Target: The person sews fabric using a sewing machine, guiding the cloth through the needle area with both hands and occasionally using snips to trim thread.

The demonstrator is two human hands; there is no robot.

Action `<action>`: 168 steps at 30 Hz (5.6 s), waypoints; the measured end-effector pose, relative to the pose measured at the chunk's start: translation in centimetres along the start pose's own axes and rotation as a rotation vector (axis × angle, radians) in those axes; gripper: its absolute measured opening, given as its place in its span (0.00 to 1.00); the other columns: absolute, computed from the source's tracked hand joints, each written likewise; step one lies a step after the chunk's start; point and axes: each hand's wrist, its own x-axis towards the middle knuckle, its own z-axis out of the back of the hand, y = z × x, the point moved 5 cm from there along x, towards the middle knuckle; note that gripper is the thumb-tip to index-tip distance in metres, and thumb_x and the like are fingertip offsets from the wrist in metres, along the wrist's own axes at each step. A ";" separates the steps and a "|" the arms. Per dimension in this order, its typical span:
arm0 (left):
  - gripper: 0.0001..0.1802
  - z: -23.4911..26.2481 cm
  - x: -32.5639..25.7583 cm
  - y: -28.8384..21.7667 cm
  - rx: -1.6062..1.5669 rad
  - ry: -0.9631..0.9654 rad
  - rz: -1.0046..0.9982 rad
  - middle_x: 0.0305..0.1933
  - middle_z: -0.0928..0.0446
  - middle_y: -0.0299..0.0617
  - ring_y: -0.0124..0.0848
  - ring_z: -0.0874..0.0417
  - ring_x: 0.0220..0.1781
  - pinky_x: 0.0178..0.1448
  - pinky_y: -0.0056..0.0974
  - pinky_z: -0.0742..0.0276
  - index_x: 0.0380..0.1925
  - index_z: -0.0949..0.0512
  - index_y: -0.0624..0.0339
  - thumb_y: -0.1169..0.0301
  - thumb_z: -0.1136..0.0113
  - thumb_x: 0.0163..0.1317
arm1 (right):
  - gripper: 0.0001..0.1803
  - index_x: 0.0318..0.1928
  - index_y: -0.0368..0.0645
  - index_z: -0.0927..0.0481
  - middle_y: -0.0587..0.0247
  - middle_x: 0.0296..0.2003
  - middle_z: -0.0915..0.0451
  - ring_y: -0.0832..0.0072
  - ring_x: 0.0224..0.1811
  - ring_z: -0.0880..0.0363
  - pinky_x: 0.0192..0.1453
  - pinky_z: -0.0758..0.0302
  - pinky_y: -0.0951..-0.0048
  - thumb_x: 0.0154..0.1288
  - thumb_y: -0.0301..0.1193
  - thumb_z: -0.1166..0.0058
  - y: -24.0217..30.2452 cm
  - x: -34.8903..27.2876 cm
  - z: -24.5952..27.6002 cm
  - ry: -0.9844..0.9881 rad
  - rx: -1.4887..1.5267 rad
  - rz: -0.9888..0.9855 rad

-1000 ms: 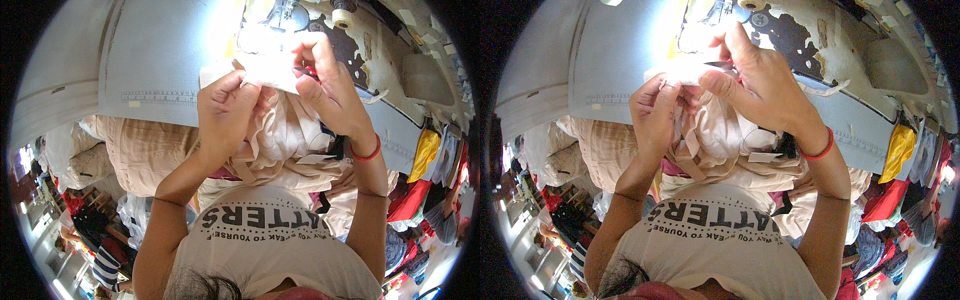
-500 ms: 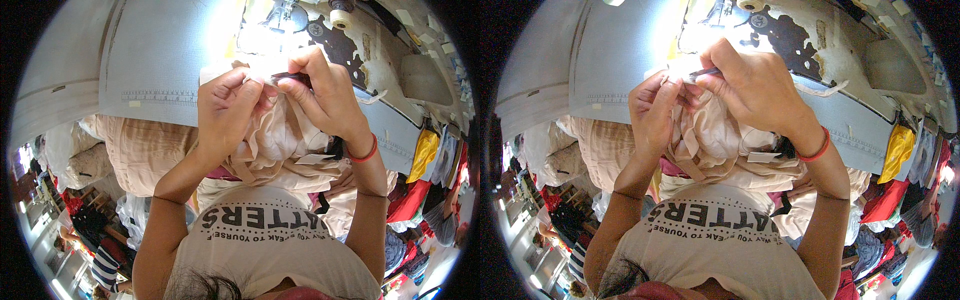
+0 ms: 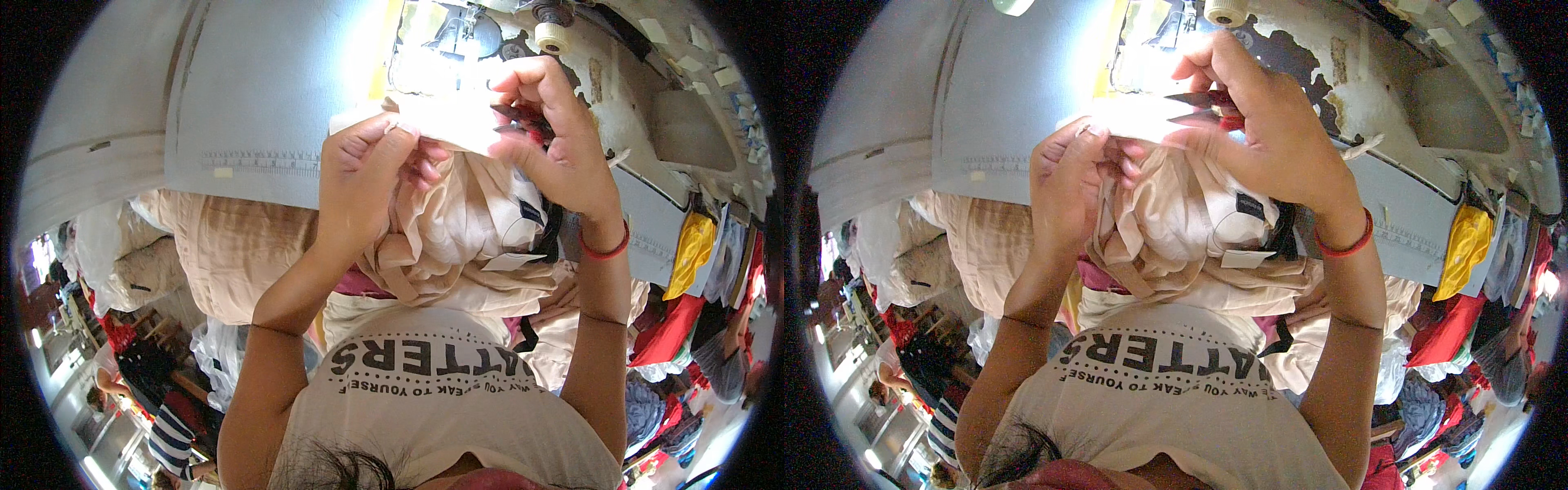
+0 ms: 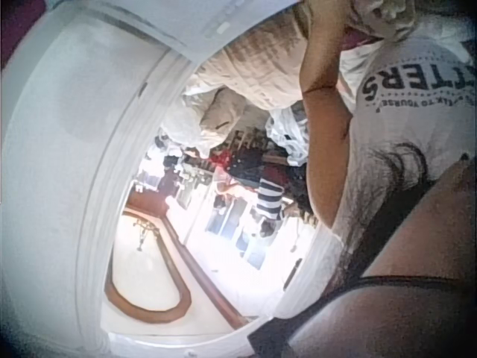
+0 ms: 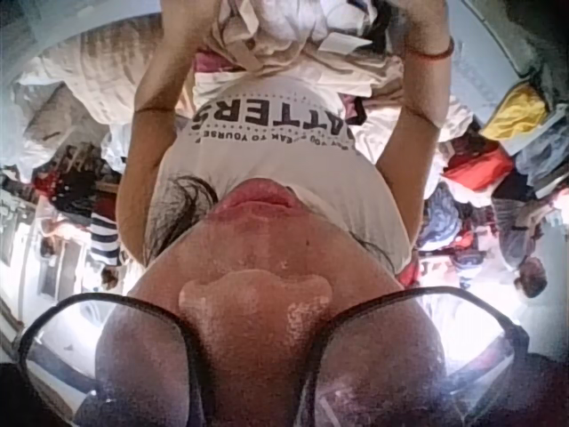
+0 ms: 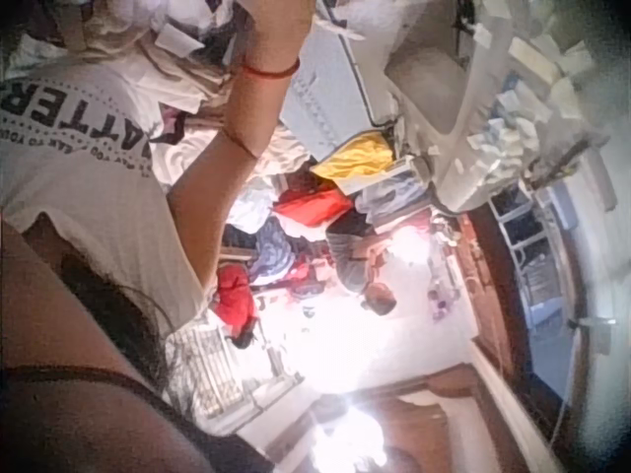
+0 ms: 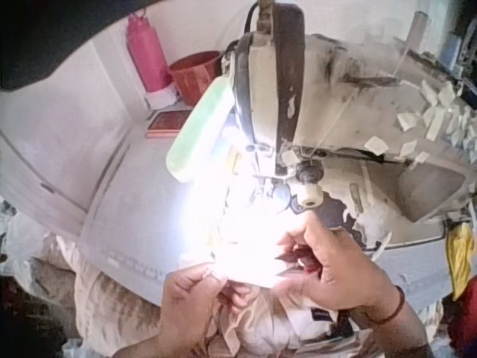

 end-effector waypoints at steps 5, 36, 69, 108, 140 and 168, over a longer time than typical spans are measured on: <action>0.12 0.1 0.1 -0.3 -0.093 0.006 -0.013 0.27 0.23 0.42 0.21 0.26 0.24 0.28 0.24 0.29 0.31 0.24 0.69 0.70 0.53 0.62 | 0.14 0.36 0.45 0.26 0.59 0.28 0.25 0.65 0.28 0.22 0.31 0.28 0.72 0.46 0.29 0.41 1.1 0.3 -0.8 0.032 -0.245 0.244; 0.08 -0.2 3.0 -0.8 0.379 -0.019 -0.217 0.33 0.21 0.40 0.25 0.22 0.33 0.38 0.27 0.27 0.34 0.23 0.68 0.75 0.41 0.54 | 0.09 0.31 0.38 0.23 0.67 0.22 0.27 0.85 0.22 0.34 0.27 0.36 0.80 0.53 0.32 0.42 -1.8 0.8 -2.0 -0.101 0.344 -0.122; 0.06 -0.2 1.2 -1.4 0.363 -0.198 -0.455 0.31 0.21 0.41 0.22 0.22 0.34 0.39 0.24 0.27 0.32 0.22 0.68 0.80 0.40 0.52 | 0.06 0.31 0.38 0.22 0.63 0.25 0.24 0.80 0.25 0.28 0.30 0.33 0.80 0.53 0.27 0.43 -0.7 0.5 -2.4 -0.137 0.197 -0.050; 0.07 -0.2 2.1 -1.6 0.552 -0.159 -0.403 0.28 0.22 0.39 0.25 0.23 0.31 0.37 0.28 0.30 0.29 0.20 0.62 0.76 0.37 0.47 | 0.05 0.26 0.40 0.24 0.77 0.22 0.27 0.92 0.23 0.37 0.26 0.40 0.87 0.55 0.26 0.43 -2.5 0.9 -3.3 -0.056 0.656 -0.200; 0.03 0.1 1.5 -2.3 0.528 0.021 -1.096 0.34 0.29 0.33 0.35 0.38 0.46 0.53 0.39 0.45 0.23 0.24 0.50 0.73 0.40 0.48 | 0.12 0.29 0.49 0.20 0.68 0.29 0.25 0.80 0.20 0.31 0.21 0.34 0.82 0.39 0.23 0.38 1.2 -0.7 -0.9 -0.242 -0.200 0.478; 0.12 0.3 -0.3 -3.0 0.801 -0.065 -1.314 0.40 0.32 0.37 0.39 0.36 0.52 0.55 0.45 0.41 0.20 0.29 0.48 0.83 0.50 0.39 | 0.11 0.23 0.52 0.27 0.71 0.27 0.26 0.81 0.16 0.34 0.15 0.43 0.82 0.35 0.25 0.41 3.3 -2.4 -0.8 -0.320 -0.449 0.770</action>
